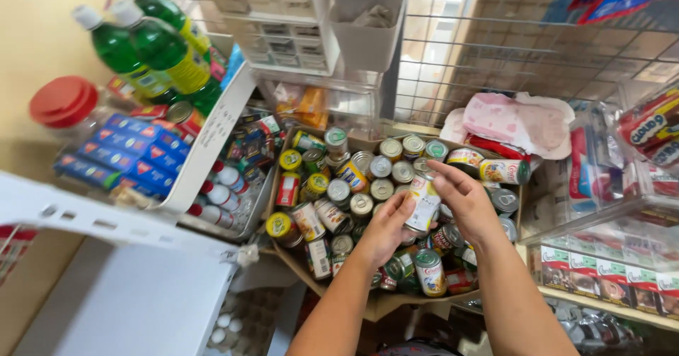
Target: Organizing canned goods on a white metal shelf by picking them from a storage bin and placing them in rows.
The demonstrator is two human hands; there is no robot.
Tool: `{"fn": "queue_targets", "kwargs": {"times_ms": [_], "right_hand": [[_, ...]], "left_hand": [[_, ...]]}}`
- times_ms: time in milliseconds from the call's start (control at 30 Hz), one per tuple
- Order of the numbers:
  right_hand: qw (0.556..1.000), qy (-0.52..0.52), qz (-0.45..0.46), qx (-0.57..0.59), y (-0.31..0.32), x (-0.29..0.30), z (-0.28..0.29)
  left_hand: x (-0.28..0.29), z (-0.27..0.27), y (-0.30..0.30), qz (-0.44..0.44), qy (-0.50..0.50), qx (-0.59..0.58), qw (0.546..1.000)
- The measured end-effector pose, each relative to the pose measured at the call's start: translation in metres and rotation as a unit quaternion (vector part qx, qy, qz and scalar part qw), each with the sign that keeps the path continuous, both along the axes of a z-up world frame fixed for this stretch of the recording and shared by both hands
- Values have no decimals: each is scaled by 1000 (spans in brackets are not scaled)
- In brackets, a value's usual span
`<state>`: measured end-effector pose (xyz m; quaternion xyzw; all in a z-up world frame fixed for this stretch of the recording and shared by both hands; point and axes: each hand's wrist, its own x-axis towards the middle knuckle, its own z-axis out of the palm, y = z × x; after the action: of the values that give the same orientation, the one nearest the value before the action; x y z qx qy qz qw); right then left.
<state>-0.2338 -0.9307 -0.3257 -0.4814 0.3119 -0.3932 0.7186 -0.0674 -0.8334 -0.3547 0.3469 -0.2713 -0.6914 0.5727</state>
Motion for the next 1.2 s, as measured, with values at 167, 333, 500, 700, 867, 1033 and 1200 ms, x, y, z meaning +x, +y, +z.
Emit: {"fn": "queue_targets", "kwargs": {"times_ms": [167, 333, 500, 700, 867, 1033, 1200], "right_hand": [[996, -54, 50, 46, 31, 22, 16], [984, -61, 162, 34, 61, 42, 20], [980, -17, 183, -77, 98, 76, 52], [980, 1, 180, -85, 135, 105, 42], [966, -85, 245, 14, 180, 126, 64], [949, -91, 299, -38, 226, 131, 76], [948, -102, 299, -45, 255, 137, 67]], "left_hand": [[14, 15, 41, 31, 136, -37, 990], [26, 28, 83, 22, 219, -35, 975], [40, 34, 119, 80, 157, -7, 984], [50, 49, 181, 168, 150, -19, 974], [62, 57, 226, 192, 188, -34, 963], [58, 75, 268, 204, 148, -21, 968], [61, 54, 304, 245, 118, -46, 961]]}}
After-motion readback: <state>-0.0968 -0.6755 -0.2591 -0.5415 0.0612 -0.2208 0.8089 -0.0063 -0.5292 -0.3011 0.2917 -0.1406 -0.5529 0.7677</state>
